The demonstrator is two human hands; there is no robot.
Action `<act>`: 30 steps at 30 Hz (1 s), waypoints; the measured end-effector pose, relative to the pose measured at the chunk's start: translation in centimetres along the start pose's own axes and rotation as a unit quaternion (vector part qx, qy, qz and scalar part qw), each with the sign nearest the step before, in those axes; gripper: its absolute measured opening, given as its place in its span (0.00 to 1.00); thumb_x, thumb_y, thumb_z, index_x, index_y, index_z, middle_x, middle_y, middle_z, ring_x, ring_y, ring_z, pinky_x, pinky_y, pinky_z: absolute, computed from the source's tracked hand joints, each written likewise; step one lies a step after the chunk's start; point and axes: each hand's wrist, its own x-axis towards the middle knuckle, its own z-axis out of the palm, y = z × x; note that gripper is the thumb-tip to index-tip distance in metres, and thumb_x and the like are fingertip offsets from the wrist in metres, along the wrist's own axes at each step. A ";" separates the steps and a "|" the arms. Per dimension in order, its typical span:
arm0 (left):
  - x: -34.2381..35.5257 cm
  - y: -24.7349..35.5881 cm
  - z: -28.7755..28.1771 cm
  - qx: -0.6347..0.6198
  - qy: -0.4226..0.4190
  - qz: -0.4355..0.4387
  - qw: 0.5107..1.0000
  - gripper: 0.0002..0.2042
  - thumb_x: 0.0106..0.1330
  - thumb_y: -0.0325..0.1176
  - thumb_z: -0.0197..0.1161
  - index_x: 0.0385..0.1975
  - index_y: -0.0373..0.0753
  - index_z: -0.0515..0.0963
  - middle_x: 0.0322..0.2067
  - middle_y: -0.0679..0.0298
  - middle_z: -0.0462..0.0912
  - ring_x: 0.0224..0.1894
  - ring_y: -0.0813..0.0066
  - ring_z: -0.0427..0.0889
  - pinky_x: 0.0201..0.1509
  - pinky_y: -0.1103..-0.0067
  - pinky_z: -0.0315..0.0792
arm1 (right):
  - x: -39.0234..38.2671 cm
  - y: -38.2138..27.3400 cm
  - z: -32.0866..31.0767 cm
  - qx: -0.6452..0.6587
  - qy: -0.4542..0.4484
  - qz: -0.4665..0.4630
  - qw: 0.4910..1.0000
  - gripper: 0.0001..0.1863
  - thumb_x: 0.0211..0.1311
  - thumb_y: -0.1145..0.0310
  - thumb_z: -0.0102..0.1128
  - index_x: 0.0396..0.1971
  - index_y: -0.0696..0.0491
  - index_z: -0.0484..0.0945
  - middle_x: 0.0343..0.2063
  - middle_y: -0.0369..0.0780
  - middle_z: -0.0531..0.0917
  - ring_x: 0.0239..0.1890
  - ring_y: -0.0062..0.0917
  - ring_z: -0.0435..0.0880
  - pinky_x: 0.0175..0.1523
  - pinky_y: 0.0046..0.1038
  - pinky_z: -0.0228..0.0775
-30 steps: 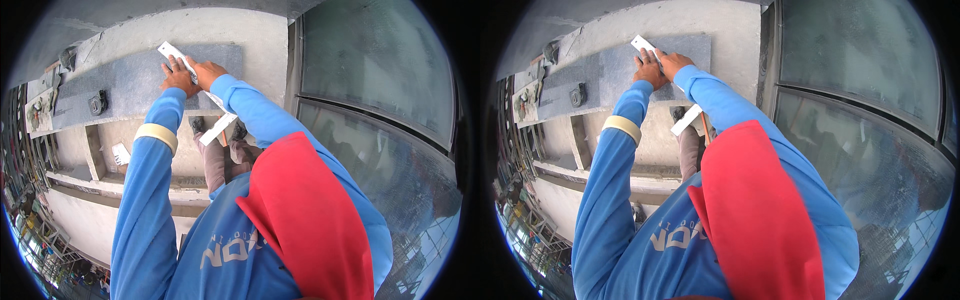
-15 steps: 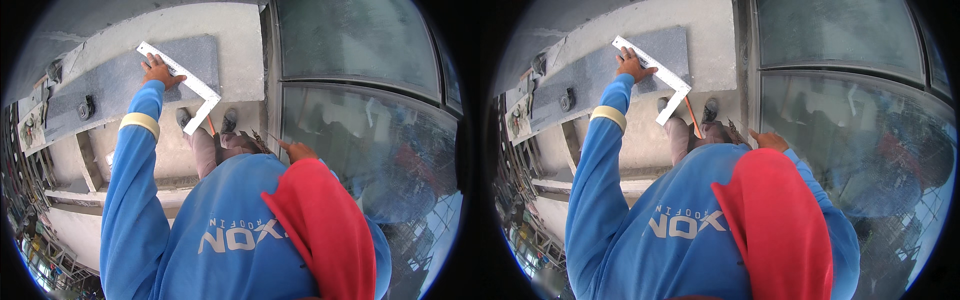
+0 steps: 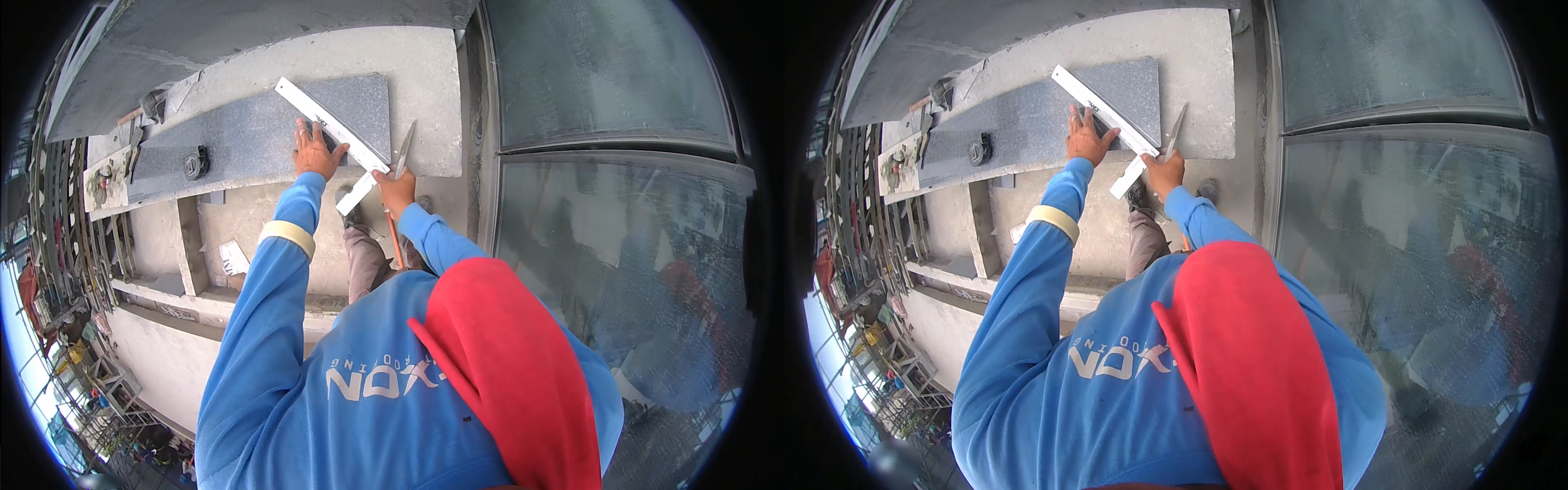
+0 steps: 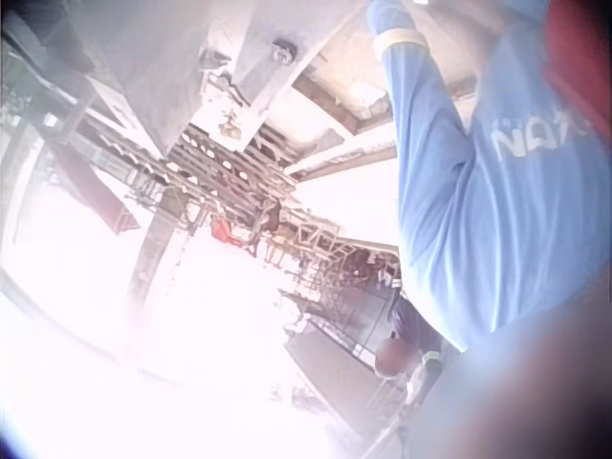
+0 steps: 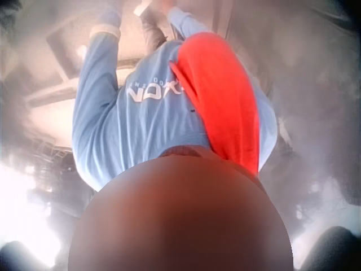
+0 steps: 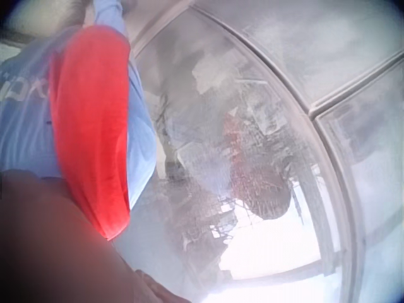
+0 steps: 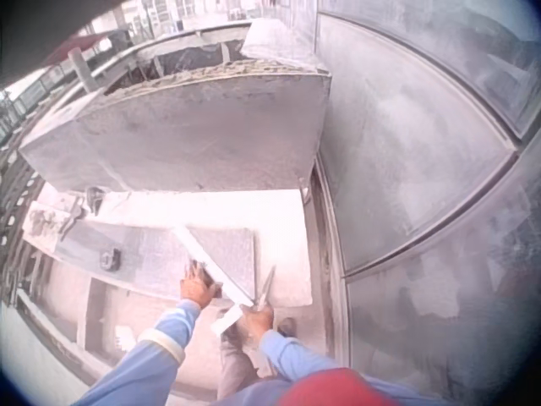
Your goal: The person measures a dark gray tile with a tape measure and square ruler, then marks it with a pencil. They repeat the process on another tile, adjusting the tools and marking lines for cutting.
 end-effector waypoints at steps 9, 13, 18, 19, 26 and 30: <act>-23.6 2.1 -1.8 -0.415 -0.065 0.080 0.904 0.34 0.58 0.47 0.74 0.61 0.34 0.73 0.36 0.42 0.84 0.38 0.46 0.86 0.44 0.63 0.78 | -11.3 -7.4 -8.2 -0.052 -0.252 0.063 0.964 0.25 0.59 0.73 0.72 0.54 0.64 0.72 0.35 0.41 0.84 0.30 0.17 0.81 0.32 0.22 0.73; -25.6 -2.5 -3.7 -0.413 -0.015 -0.048 0.909 0.20 0.61 0.40 0.69 0.48 0.36 0.75 0.31 0.42 0.83 0.36 0.42 0.84 0.40 0.59 0.78 | -11.8 -9.3 -1.3 -0.153 -0.398 -0.183 0.886 0.27 0.58 0.68 0.74 0.54 0.61 0.74 0.37 0.41 0.86 0.22 0.14 0.77 0.26 0.21 0.69; -27.0 -12.5 -5.3 -0.299 0.095 -0.140 0.939 0.17 0.59 0.38 0.70 0.43 0.37 0.76 0.31 0.46 0.84 0.36 0.43 0.83 0.40 0.58 0.76 | -10.7 -13.0 7.2 -0.276 -0.430 -0.368 0.777 0.26 0.61 0.65 0.71 0.54 0.62 0.73 0.40 0.41 0.88 0.16 0.15 0.71 0.22 0.24 0.64; -27.3 -14.5 -5.4 -0.292 0.117 -0.154 0.936 0.16 0.59 0.38 0.70 0.42 0.37 0.76 0.31 0.45 0.83 0.35 0.42 0.83 0.39 0.59 0.76 | -10.5 -13.5 8.8 -0.283 -0.435 -0.363 0.774 0.25 0.62 0.66 0.70 0.54 0.62 0.73 0.39 0.41 0.88 0.15 0.16 0.71 0.22 0.24 0.64; -27.8 -25.6 -4.3 -0.309 0.136 -0.255 0.906 0.15 0.58 0.36 0.71 0.39 0.36 0.75 0.32 0.45 0.83 0.38 0.40 0.82 0.41 0.56 0.76 | -12.3 -12.7 18.6 -0.366 -0.452 -0.264 0.770 0.21 0.65 0.66 0.65 0.52 0.62 0.75 0.36 0.42 0.88 0.15 0.20 0.76 0.24 0.29 0.70; -28.1 -30.5 -5.2 -0.317 0.110 -0.287 0.897 0.16 0.58 0.37 0.71 0.40 0.37 0.74 0.32 0.43 0.83 0.38 0.40 0.83 0.41 0.56 0.76 | -16.4 -10.9 26.1 -0.456 -0.504 -0.178 0.712 0.23 0.65 0.63 0.65 0.55 0.62 0.75 0.38 0.46 0.88 0.25 0.29 0.84 0.36 0.35 0.76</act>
